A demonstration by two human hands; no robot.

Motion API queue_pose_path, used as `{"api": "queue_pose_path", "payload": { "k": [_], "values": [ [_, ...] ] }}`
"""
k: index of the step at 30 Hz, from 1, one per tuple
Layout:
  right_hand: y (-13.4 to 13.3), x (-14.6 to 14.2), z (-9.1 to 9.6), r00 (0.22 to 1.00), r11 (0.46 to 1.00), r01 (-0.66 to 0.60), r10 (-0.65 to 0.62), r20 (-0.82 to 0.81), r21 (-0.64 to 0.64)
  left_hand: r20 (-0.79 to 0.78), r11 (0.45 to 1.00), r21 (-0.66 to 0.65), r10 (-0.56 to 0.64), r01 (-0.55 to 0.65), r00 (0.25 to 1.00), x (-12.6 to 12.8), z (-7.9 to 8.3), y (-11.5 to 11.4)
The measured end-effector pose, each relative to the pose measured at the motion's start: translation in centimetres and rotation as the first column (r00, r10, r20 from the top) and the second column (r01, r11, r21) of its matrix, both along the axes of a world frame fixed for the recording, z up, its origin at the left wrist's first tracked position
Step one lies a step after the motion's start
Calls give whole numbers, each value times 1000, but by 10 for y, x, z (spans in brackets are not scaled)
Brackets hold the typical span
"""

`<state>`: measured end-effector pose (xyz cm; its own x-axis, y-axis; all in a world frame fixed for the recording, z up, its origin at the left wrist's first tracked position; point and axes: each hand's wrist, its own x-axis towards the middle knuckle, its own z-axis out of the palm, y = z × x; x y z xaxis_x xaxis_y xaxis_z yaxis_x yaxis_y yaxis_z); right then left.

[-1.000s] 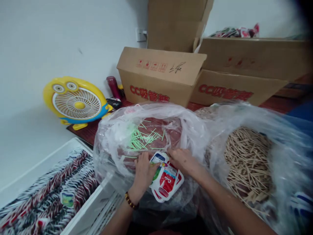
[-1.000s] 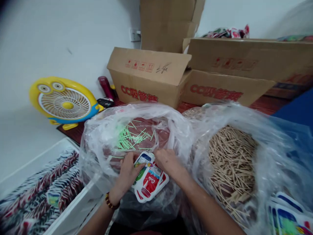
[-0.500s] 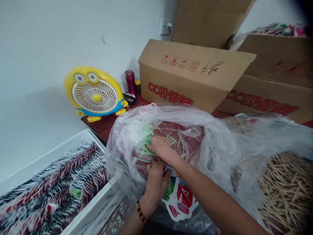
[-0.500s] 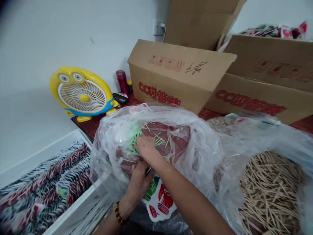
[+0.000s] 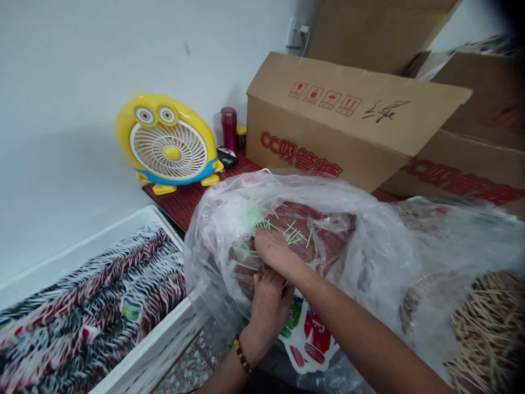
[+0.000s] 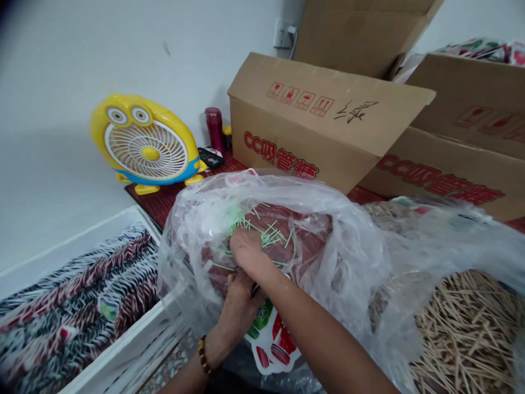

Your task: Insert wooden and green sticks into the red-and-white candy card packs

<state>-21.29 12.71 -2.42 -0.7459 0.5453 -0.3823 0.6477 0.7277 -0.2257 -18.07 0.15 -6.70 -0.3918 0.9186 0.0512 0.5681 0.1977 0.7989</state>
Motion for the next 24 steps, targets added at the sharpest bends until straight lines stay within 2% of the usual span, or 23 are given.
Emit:
{"api": "queue_pose_path", "payload": {
  "k": [3,7,12,15,17,18,20,21,24],
  "values": [
    [11,8,1,999,998,24,-27,-40,-63,-39,1000,-12,-15,15,999,0,3,-1],
    [34,30,1,987,977,2,-36,-156,-214,-70,999,-39,-17,14,997,0,7,-2],
    [53,71,-11,912,928,47,-191,-363,-370,-77,999,-38,-37,35,996,-1,10,-2],
    [51,94,-25,746,813,102,-443,-497,-573,-88,999,-29,-38,35,995,0,10,-2],
    [46,106,-35,565,709,72,-608,-558,-701,-82,999,-16,-35,34,996,0,10,-2],
    [43,111,-38,479,676,46,-661,-578,-735,-75,999,-10,-34,33,997,0,10,-2],
    [36,119,-44,357,659,20,-707,-610,-752,-60,999,-9,-32,31,998,-1,10,-2],
    [33,121,-46,324,661,23,-715,-620,-750,-55,999,-14,-29,29,998,-1,11,-2],
    [25,126,-48,351,701,71,-684,-640,-710,-66,999,-33,-22,20,998,-1,12,0]
  ]
}}
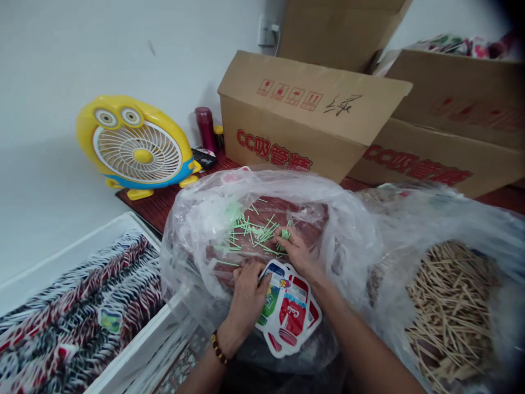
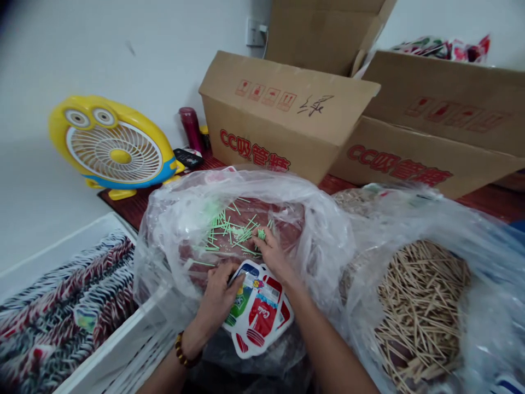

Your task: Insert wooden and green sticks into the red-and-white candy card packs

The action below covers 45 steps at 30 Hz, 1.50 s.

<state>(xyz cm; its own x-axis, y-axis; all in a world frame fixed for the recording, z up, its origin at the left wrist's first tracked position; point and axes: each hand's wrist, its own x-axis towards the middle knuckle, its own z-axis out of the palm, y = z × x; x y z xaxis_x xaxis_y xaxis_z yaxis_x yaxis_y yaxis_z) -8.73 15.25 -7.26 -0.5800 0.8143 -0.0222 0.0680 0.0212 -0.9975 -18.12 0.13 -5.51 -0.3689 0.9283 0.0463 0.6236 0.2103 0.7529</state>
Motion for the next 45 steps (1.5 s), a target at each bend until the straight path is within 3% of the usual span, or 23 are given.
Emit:
{"api": "queue_pose_path", "payload": {
  "k": [6,9,10,12,15,21,23,27,35,39,41,45],
  "values": [
    [0,4,0,1000,998,9,-9,-1,54,-59,999,-43,-21,18,998,2,5,4],
    [9,9,4,995,973,40,-60,83,228,-52,999,-31,-21,20,998,1,7,2],
    [12,11,6,984,946,-7,-52,173,323,-47,999,-26,-22,20,999,1,7,1],
    [16,13,10,904,846,-219,-12,428,486,-36,1000,-13,-22,22,999,1,8,0],
    [15,11,12,730,695,-500,18,684,516,-37,1000,5,-20,20,999,1,8,-1],
    [1,4,11,606,614,-617,-28,795,492,-29,999,-16,-28,28,999,0,1,0],
    [0,4,12,623,646,-591,-16,782,483,-23,1000,-17,-26,26,999,-1,-1,0],
    [8,8,14,743,770,-466,75,665,435,-8,1000,-19,-21,21,1000,-1,-1,0],
    [17,16,15,880,897,-287,108,462,336,22,1000,-2,6,-6,1000,-3,7,1],
    [11,14,16,991,983,-30,5,135,181,35,1000,15,9,-9,999,-5,9,1],
    [6,13,15,999,992,41,-42,4,120,62,1000,20,6,-7,998,-7,8,1],
    [-3,14,9,996,982,19,-34,79,190,34,999,46,-25,23,999,-9,7,3]
  ]
}}
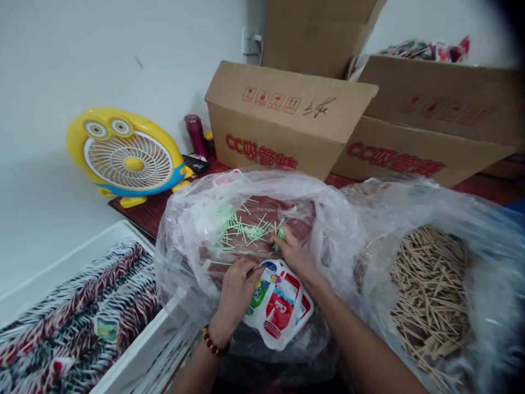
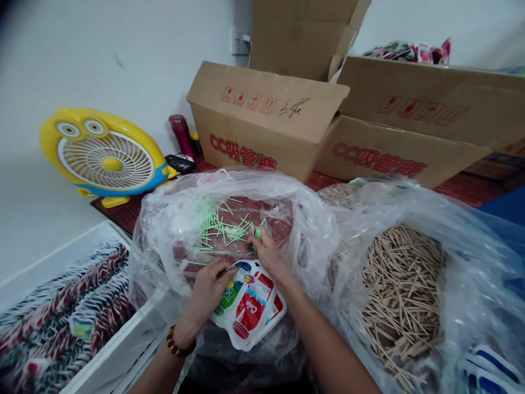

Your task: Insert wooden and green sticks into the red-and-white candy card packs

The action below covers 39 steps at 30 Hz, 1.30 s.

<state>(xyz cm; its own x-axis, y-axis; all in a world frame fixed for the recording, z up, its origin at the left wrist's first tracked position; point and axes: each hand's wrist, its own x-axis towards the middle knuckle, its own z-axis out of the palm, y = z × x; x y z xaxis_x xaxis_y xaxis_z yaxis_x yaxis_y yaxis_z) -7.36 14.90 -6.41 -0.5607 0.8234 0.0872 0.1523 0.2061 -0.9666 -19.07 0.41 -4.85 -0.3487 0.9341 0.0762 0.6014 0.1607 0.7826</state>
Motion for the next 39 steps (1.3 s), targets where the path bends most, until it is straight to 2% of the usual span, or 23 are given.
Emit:
{"api": "queue_pose_path", "payload": {
  "k": [3,7,10,16,19,22,27,30,34,36,39],
  "values": [
    [-3,2,-4,998,1000,-24,25,53,-17,-24,1000,6,-12,12,1000,-1,0,1],
    [-4,6,-6,1000,1000,-11,10,7,11,-99,998,-22,59,-61,993,-2,0,0],
    [-4,7,-10,999,999,-34,34,18,24,-159,998,-10,60,-62,985,-3,0,-1],
    [-1,7,-14,996,999,-5,2,-86,-43,-108,998,43,48,-44,993,-6,2,1],
    [-2,13,-4,996,999,-32,29,-85,-25,-87,993,107,50,-40,995,-6,4,3],
    [-7,27,14,998,997,-60,60,-3,47,-69,992,126,27,-18,997,-7,10,5],
    [-29,49,44,994,988,23,-39,102,150,-148,984,173,61,-34,987,-15,20,8],
    [-52,55,40,994,993,-33,20,111,111,-53,989,129,75,-68,996,-23,18,7],
    [-71,60,16,991,996,-87,90,104,-28,235,985,35,154,-167,960,-32,18,3],
    [-69,65,14,996,999,-25,29,86,-44,389,987,-5,147,-158,909,-31,25,-1],
    [-60,76,36,992,993,117,-118,38,30,496,997,-46,72,-57,866,-21,40,-6]
  ]
}}
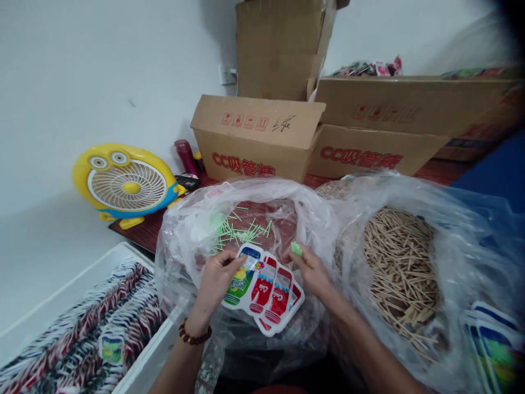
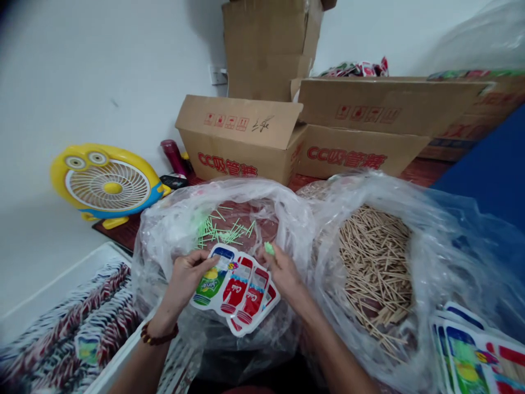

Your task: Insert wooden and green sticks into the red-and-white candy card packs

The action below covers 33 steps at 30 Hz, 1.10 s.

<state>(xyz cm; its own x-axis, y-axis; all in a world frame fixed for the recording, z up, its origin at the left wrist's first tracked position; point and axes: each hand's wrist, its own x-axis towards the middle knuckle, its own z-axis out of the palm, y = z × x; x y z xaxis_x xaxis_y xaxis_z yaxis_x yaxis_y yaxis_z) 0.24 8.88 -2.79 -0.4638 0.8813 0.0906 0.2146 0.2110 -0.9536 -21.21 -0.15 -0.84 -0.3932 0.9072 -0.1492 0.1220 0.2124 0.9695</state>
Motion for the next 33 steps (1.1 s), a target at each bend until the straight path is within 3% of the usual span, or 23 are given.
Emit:
{"api": "queue_pose_path", "payload": {
  "k": [2,6,10,17,25,29,33],
  "values": [
    [1,7,25,1000,995,8,-10,21,95,10,995,-7,-101,101,995,12,7,-1],
    [-11,8,57,967,941,-220,175,187,256,88,969,-6,-247,248,965,35,8,0],
    [-21,7,51,914,882,-319,190,360,346,148,949,-24,-307,313,940,46,3,-1],
    [-24,17,57,916,912,-334,254,311,239,-72,926,-8,-378,379,923,49,9,-7],
    [-31,25,55,913,922,-322,244,326,214,-162,902,32,-420,430,893,57,13,-9],
    [-32,28,53,919,927,-295,209,335,231,4,909,39,-416,416,909,63,7,-12],
    [-34,31,56,927,931,-277,193,321,240,258,893,21,-439,450,860,68,4,-15]
  ]
}}
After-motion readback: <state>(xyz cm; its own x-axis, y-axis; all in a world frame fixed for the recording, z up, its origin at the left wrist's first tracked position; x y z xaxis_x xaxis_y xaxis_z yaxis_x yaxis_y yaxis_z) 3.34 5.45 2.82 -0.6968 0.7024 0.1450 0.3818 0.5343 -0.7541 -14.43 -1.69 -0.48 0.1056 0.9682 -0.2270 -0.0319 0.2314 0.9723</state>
